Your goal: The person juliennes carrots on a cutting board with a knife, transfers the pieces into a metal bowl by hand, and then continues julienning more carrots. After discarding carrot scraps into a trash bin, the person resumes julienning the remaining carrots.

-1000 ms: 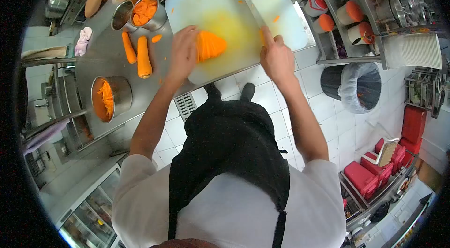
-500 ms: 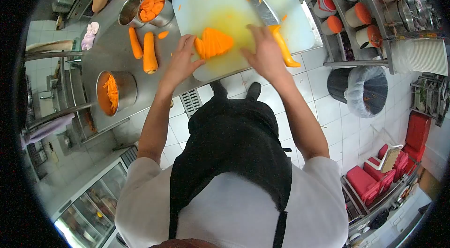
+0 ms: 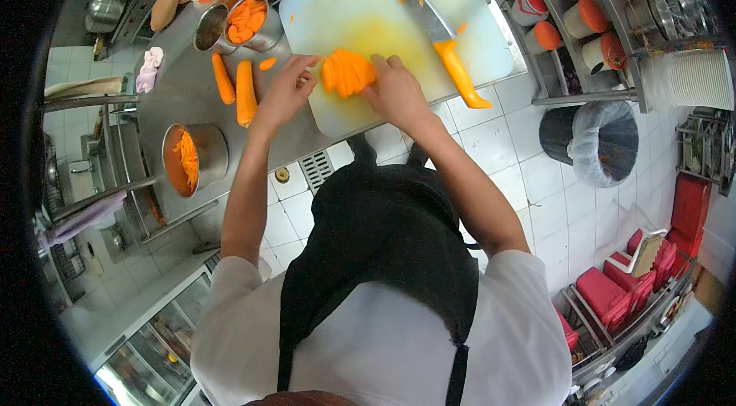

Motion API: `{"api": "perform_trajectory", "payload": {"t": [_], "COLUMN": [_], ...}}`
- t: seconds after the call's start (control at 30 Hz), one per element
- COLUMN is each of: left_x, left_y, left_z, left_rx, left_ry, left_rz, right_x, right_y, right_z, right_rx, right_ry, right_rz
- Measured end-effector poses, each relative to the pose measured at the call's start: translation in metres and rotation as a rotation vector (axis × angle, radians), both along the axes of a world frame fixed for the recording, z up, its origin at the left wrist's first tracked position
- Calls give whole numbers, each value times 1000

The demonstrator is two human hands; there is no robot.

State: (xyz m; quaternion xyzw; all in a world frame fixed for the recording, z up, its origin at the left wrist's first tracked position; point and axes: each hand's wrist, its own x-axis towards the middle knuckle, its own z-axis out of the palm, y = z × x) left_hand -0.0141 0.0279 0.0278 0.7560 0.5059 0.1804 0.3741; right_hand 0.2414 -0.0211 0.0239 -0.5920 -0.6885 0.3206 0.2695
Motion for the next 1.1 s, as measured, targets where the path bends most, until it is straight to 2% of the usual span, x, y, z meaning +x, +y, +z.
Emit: {"api": "perform_trajectory", "payload": {"t": [0.2, 0.3, 0.4, 0.57, 0.77, 0.87, 1.1], "left_x": [10, 20, 36, 45, 52, 52, 56], "left_y": [11, 8, 5, -5, -11, -13, -18], "left_z": [28, 21, -4, -34, -29, -31, -34], "left_rx": [-56, 351, 419, 485, 488, 486, 496], "left_ry": [236, 312, 202, 285, 342, 354, 331], "left_rz": [-149, -258, -353, -325, -312, -304, -247], "right_x": [1, 4, 6, 2, -5, -9, -11], "right_y": [3, 3, 5, 8, 6, 5, 8], "right_z": [-3, -2, -4, -16, -22, -18, -9], "right_rx": [-19, -40, -22, 3, 51, -74, -60], "right_ry": [25, 54, 54, 11, 67, 177, 162], "right_rz": [-12, -4, 12, 20, -14, 1, -44]}}
